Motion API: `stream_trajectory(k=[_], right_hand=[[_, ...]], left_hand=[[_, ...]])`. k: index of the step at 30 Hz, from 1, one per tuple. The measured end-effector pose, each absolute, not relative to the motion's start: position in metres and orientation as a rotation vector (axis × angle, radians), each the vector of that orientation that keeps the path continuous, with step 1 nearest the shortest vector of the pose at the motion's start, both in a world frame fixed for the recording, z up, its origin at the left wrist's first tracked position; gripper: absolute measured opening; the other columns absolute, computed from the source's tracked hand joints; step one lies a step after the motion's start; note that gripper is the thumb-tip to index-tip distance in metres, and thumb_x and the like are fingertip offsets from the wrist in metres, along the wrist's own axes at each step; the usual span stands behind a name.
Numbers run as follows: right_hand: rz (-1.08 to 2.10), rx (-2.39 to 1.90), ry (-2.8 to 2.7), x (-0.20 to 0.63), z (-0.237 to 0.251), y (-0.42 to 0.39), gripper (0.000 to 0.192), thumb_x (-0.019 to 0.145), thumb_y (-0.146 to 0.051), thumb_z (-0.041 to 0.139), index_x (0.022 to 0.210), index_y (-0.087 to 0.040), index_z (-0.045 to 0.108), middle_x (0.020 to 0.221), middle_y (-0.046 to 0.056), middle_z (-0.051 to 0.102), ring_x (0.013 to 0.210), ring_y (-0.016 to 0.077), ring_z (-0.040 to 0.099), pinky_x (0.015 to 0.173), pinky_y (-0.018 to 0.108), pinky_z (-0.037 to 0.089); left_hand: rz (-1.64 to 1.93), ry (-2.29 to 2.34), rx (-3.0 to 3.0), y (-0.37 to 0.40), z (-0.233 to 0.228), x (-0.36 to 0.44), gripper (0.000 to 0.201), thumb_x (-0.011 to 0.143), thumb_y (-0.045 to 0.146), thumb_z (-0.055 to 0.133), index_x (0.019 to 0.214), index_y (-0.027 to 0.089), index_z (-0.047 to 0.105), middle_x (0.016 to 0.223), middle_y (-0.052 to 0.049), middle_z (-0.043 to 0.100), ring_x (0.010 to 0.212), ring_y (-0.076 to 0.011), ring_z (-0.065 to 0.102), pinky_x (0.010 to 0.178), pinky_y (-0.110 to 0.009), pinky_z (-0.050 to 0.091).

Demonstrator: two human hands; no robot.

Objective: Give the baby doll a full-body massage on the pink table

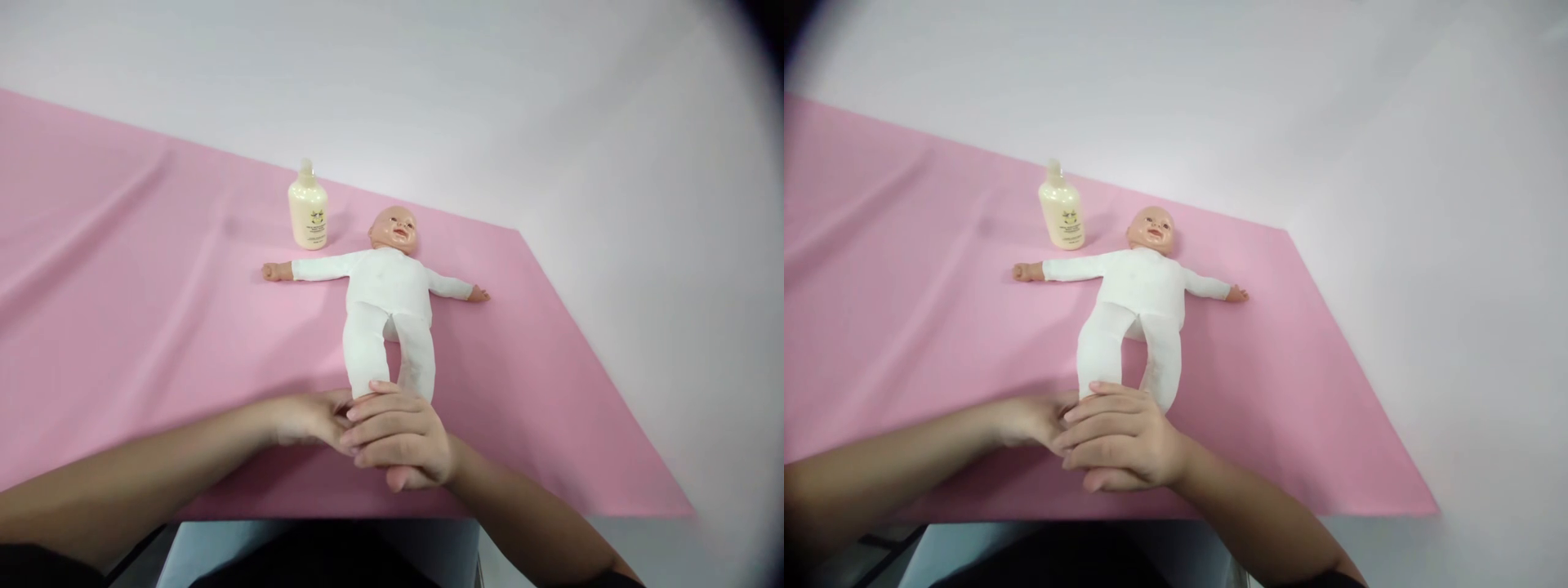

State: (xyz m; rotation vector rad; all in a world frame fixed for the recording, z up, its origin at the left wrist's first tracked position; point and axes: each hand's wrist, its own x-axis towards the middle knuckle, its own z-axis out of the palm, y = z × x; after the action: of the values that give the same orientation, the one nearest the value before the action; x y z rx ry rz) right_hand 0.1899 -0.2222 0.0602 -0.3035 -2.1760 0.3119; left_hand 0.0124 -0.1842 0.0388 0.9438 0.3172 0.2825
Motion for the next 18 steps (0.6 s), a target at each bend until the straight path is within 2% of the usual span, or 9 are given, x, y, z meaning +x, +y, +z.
stream_trajectory(k=[2,4,7,11,14,18], right_hand=[[0.327,-0.306,-2.152,0.1883,0.0604,-0.2232,0.045,0.098,-0.039,0.026,0.084,-0.016,0.062,0.09,0.003,0.072,0.105,0.0091,0.061,0.103,0.029,0.043],[0.312,-0.326,-2.161,0.1877,0.0585,-0.2236,0.044,0.098,-0.039,0.027,0.084,-0.016,0.062,0.092,0.002,0.072,0.109,0.0098,0.059,0.103,0.03,0.043],[0.236,-0.353,-2.219,0.1885,0.0548,-0.2228,0.035,0.094,-0.041,0.038,0.089,-0.016,0.063,0.099,0.003,0.07,0.119,0.0118,0.053,0.108,0.032,0.039],[0.115,-0.416,-2.317,0.1894,0.0551,-0.2219,0.022,0.088,-0.038,0.054,0.092,-0.019,0.063,0.106,0.001,0.069,0.122,0.011,0.049,0.114,0.03,0.03],[0.082,-0.444,-2.322,0.1888,0.0578,-0.2223,0.021,0.09,-0.037,0.049,0.087,-0.021,0.064,0.105,-0.001,0.069,0.122,0.0092,0.05,0.113,0.027,0.03],[0.093,-0.429,-2.292,0.1885,0.0597,-0.2228,0.031,0.094,-0.038,0.041,0.087,-0.018,0.064,0.105,0.001,0.07,0.123,0.0099,0.048,0.111,0.029,0.034]], left_hand=[[0.278,0.273,0.802,-0.1853,0.0384,0.0145,0.057,0.056,0.008,0.075,0.11,0.016,0.062,0.102,-0.003,0.067,0.103,-0.023,0.06,0.085,-0.03,0.047],[0.303,0.231,0.668,-0.1855,0.0395,0.0164,0.049,0.059,0.007,0.073,0.107,0.015,0.063,0.103,-0.005,0.067,0.101,-0.0208,0.061,0.084,-0.029,0.047],[0.326,0.179,0.561,-0.185,0.0401,0.0168,0.043,0.066,0.008,0.068,0.108,0.015,0.063,0.11,-0.008,0.066,0.101,-0.0196,0.062,0.079,-0.026,0.049],[0.318,0.108,0.514,-0.1851,0.0378,0.0156,0.048,0.068,0.003,0.062,0.114,0.017,0.061,0.111,-0.007,0.066,0.095,-0.0195,0.064,0.071,-0.025,0.051],[0.335,0.112,0.511,-0.1857,0.0376,0.0154,0.046,0.068,0.002,0.06,0.112,0.015,0.062,0.11,-0.008,0.066,0.098,-0.0203,0.064,0.074,-0.026,0.052],[0.349,0.138,0.494,-0.1853,0.0403,0.0153,0.043,0.069,0.002,0.059,0.111,0.013,0.062,0.114,-0.009,0.065,0.105,-0.0218,0.061,0.081,-0.028,0.05]])
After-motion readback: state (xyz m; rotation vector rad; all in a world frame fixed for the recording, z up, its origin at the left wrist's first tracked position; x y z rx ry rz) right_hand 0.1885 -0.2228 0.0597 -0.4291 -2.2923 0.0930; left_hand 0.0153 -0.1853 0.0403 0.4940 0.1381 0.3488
